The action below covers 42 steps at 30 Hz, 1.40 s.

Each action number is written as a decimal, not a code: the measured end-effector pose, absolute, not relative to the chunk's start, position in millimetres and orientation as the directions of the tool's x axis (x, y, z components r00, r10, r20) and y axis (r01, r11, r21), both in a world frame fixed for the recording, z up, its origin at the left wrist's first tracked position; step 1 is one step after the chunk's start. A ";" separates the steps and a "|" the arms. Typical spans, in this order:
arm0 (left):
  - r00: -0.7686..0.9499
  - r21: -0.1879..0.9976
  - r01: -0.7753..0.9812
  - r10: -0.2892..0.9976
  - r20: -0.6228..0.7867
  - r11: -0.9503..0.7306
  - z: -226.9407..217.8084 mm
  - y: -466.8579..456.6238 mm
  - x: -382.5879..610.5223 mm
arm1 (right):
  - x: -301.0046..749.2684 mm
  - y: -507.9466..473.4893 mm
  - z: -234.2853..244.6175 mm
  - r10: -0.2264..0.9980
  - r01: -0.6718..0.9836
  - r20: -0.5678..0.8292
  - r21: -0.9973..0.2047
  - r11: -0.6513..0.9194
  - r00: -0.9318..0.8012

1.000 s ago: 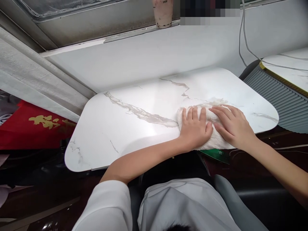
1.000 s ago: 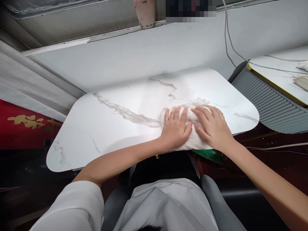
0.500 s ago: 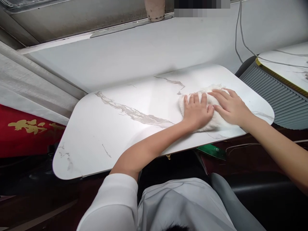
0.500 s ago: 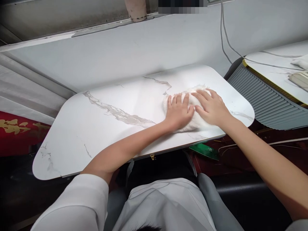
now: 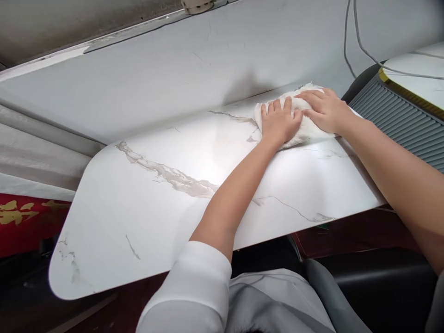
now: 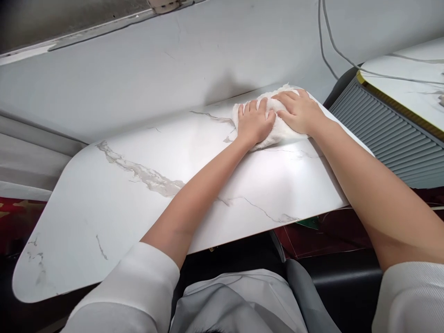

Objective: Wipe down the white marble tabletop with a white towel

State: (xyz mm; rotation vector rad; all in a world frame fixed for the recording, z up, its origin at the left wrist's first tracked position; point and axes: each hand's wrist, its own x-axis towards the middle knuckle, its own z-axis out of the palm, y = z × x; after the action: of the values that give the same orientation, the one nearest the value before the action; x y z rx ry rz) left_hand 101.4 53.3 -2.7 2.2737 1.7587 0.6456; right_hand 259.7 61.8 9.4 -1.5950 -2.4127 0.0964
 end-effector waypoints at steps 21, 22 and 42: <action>0.151 0.331 0.916 0.960 0.237 -0.226 -3.7 129.8 125.3 | 281.5 148.1 6.0 0.943 0.909 0.188 -0.271 0.317 -0.273; 0.152 0.326 0.918 0.959 0.238 -0.226 -3.4 131.6 126.2 | 281.9 149.0 6.5 0.939 0.905 0.202 -0.273 0.327 -0.279; 0.275 0.276 0.901 0.932 0.235 -0.336 -0.3 44.5 143.7 | 299.1 41.7 13.6 0.977 0.968 0.121 -0.159 0.194 -0.176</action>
State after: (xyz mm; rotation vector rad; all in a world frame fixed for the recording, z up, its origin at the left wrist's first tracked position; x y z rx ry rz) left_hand 143.7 44.5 -0.3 2.4370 1.7565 0.5467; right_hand 299.1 41.7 13.6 -1.8772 -2.2684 0.0674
